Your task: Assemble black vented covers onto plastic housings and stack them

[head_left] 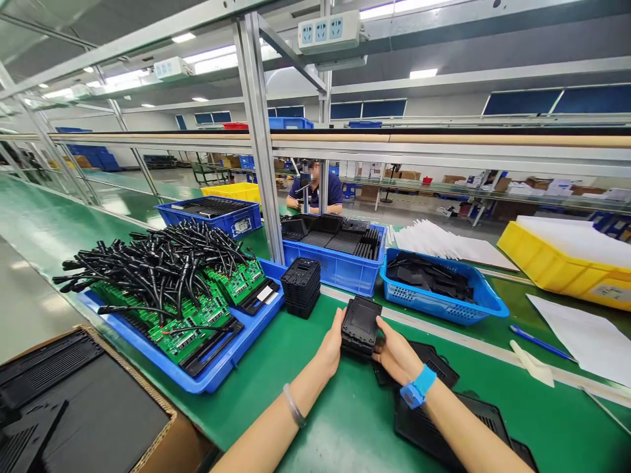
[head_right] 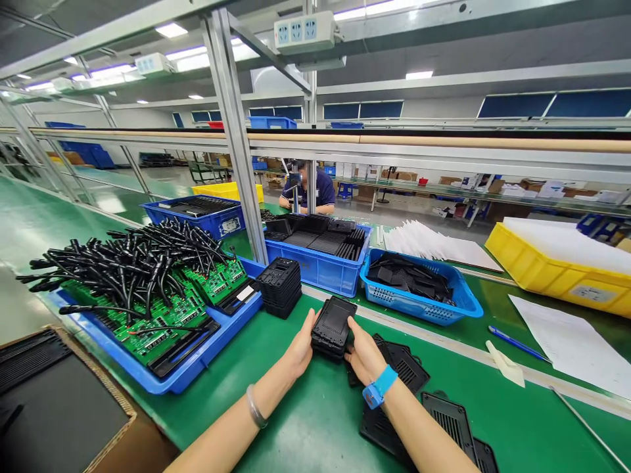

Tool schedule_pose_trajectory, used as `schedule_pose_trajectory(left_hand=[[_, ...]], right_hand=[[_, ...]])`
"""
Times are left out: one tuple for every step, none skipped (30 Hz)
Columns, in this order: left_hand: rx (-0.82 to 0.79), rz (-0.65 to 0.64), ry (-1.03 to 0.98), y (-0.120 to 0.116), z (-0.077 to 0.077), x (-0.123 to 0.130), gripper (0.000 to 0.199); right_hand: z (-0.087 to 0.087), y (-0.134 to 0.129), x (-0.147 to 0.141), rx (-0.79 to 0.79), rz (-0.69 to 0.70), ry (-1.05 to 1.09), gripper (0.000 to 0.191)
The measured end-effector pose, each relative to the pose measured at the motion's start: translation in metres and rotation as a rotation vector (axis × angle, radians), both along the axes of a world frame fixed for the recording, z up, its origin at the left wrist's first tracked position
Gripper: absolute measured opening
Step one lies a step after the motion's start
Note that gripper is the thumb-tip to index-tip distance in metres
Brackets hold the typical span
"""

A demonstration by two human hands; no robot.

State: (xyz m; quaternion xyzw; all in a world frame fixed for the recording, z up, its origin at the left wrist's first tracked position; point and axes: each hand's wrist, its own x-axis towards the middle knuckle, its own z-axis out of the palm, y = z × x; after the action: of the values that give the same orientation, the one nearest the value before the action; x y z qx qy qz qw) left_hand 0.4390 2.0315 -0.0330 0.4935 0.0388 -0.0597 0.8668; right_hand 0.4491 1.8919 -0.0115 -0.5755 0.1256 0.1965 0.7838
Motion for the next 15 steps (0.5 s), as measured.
schedule_pose_trajectory(left_hand=[[-0.019, 0.024, 0.022, -0.002, -0.001, 0.003, 0.050], [-0.029, 0.059, 0.050, -0.002, -0.002, 0.006, 0.047], [-0.038, 0.097, 0.074, -0.002, -0.001, 0.009, 0.044], [-0.046, 0.135, 0.095, 0.000, -0.001, 0.014, 0.040], [-0.054, 0.170, 0.114, 0.002, 0.001, 0.018, 0.037], [-0.063, 0.198, 0.129, 0.006, 0.002, 0.024, 0.034], [-0.072, 0.215, 0.134, 0.010, 0.004, 0.030, 0.032], [-0.079, 0.221, 0.134, 0.016, 0.006, 0.035, 0.031], [-0.081, 0.223, 0.132, 0.021, 0.008, 0.041, 0.031], [-0.079, 0.223, 0.125, 0.026, 0.010, 0.045, 0.034], [-0.076, 0.226, 0.117, 0.031, 0.011, 0.047, 0.037], [-0.070, 0.232, 0.112, 0.035, 0.012, 0.048, 0.041], [-0.060, 0.246, 0.114, 0.038, 0.013, 0.046, 0.045], [-0.046, 0.270, 0.127, 0.040, 0.012, 0.041, 0.049], [-0.029, 0.301, 0.148, 0.041, 0.010, 0.033, 0.052]], right_hand=[[0.002, 0.007, 0.000, 0.088, 0.010, 0.014, 0.040], [0.004, 0.014, 0.001, 0.159, 0.007, 0.020, 0.038], [0.006, 0.022, 0.005, 0.210, 0.000, 0.023, 0.037], [0.007, 0.030, 0.010, 0.243, -0.007, 0.030, 0.036], [0.007, 0.038, 0.016, 0.259, -0.015, 0.038, 0.036], [0.007, 0.046, 0.023, 0.253, -0.021, 0.042, 0.035], [0.006, 0.053, 0.029, 0.231, -0.020, 0.034, 0.034], [0.005, 0.060, 0.035, 0.202, -0.014, 0.016, 0.034], [0.004, 0.066, 0.040, 0.170, -0.004, -0.007, 0.035], [0.003, 0.071, 0.045, 0.142, 0.011, -0.029, 0.036], [0.002, 0.075, 0.048, 0.118, 0.029, -0.046, 0.037], [0.002, 0.075, 0.051, 0.099, 0.047, -0.056, 0.038], [0.003, 0.072, 0.053, 0.078, 0.063, -0.062, 0.039], [0.004, 0.066, 0.055, 0.050, 0.075, -0.068, 0.039], [0.006, 0.056, 0.057, 0.028, 0.083, -0.069, 0.037]])
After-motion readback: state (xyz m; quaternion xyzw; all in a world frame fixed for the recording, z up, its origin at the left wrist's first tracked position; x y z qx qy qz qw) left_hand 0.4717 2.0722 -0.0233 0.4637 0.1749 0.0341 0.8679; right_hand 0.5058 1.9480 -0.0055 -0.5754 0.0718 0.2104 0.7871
